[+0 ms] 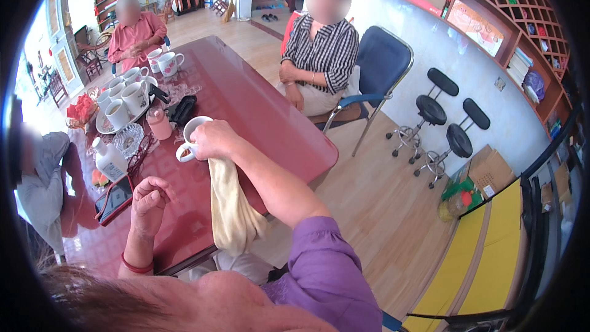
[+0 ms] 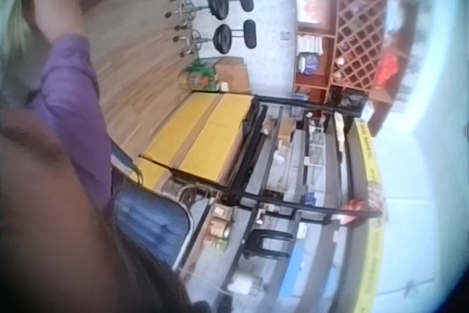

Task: The person wipes the inside and outside of a ceramic mug with a cloth while sitting at a table with other people, then picks up a glass plate of sliced watermelon and offers it to the others.

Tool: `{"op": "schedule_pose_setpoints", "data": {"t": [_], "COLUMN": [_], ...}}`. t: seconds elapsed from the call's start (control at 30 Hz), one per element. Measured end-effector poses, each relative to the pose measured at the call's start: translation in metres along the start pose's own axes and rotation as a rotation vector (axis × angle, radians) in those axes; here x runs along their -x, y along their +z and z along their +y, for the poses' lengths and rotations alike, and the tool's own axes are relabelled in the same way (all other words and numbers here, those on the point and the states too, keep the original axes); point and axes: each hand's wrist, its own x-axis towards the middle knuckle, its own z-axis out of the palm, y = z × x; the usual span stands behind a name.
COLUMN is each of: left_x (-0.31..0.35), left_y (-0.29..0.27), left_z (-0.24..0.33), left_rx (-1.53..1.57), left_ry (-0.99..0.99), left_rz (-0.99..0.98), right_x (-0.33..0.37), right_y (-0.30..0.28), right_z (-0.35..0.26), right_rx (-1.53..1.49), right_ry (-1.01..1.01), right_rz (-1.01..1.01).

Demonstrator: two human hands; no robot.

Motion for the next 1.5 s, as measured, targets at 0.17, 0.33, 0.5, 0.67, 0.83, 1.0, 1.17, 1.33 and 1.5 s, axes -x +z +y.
{"op": "schedule_pose_setpoints", "data": {"t": [0.17, 0.33, 0.5, 0.67, 0.83, 1.0, 1.17, 1.33, 1.5], "left_x": [0.004, 0.001, 0.007, 0.006, 0.004, 0.018, 0.019, 0.019, 0.020], "left_y": [-0.005, -0.004, 0.008, 0.006, -0.003, 0.020, 0.020, 0.026, 0.025], "left_z": [-0.002, -0.006, 0.005, 0.021, 0.005, -0.001, -0.005, -0.001, -0.002], "left_rx": [0.041, 0.044, -0.075, -0.298, -0.280, -0.372, -0.436, -0.435, -0.425], "left_ry": [-0.006, -0.010, 0.089, 0.475, 0.292, 0.033, -0.010, -0.022, -0.031], "left_rz": [0.030, 0.077, 0.138, 0.294, 0.266, 0.231, 0.125, 0.104, 0.109], "right_x": [0.000, 0.000, 0.001, 0.001, 0.005, 0.000, 0.002, 0.004, 0.001], "right_y": [0.003, 0.007, 0.002, 0.001, 0.006, 0.007, 0.004, 0.005, 0.006], "right_z": [-0.004, 0.001, -0.006, -0.005, 0.003, -0.003, -0.004, 0.000, -0.001], "right_rx": [-0.010, -0.003, 0.004, 0.015, -0.007, -0.008, -0.009, -0.027, -0.024], "right_ry": [-0.014, 0.014, -0.002, -0.049, -0.001, -0.015, -0.008, 0.025, 0.010], "right_rz": [0.038, 0.004, 0.004, 0.068, 0.059, 0.039, 0.039, 0.021, 0.013]}}
